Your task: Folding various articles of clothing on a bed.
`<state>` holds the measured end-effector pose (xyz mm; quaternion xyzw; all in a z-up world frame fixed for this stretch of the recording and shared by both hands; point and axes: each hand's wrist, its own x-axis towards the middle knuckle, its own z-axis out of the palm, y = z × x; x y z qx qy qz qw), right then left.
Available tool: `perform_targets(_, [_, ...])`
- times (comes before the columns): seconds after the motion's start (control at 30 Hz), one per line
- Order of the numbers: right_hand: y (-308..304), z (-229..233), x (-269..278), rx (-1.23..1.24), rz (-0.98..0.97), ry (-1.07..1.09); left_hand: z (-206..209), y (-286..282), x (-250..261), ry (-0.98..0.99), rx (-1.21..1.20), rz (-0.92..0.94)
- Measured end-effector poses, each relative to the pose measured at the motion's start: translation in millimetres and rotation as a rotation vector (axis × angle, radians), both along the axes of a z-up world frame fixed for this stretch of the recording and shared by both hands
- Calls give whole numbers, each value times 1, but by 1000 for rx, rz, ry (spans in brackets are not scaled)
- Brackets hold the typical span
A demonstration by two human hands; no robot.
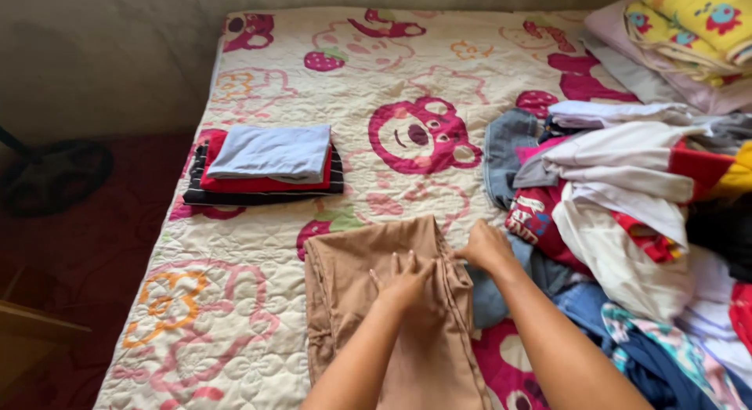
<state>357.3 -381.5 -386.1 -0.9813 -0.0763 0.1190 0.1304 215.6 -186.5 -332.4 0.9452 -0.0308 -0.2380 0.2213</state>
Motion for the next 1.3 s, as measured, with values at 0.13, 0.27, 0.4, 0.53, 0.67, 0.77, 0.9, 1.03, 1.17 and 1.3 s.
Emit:
perform_targets(0.13, [6, 13, -26, -106, -168, 382, -69, -20, 12, -187, -87, 105])
perform_targets(0.27, [-11, -9, -37, 137, -176, 692, -81, -47, 15, -328, -237, 424])
perform_targets(0.4, [-21, -16, -45, 317, -117, 783, -65, -55, 4, -284, -302, 575])
perform_targets(0.53, [-30, -11, -48, 386, -120, 774, -103, -56, 17, -295, -303, 598])
perform_targets(0.67, [-17, 11, -62, 445, -121, 616, -103, -51, 17, -288, -304, 630])
perform_targets(0.77, [-11, 8, -64, 461, -99, 510, -65, -50, 8, -242, -300, 657])
perform_targets(0.9, [-14, -1, -61, 479, -107, 470, -56, -58, 6, -211, -271, 635])
perform_targets(1.03, [-11, 3, -65, 525, -117, 491, -97, -51, 16, -232, -281, 626])
perform_targets(1.17, [9, 3, -69, 641, -66, 507, -66, -28, 2, -172, -407, 708])
perform_targets(1.3, [37, -43, -69, 818, 159, 392, -23, -10, -14, -212, -572, 801])
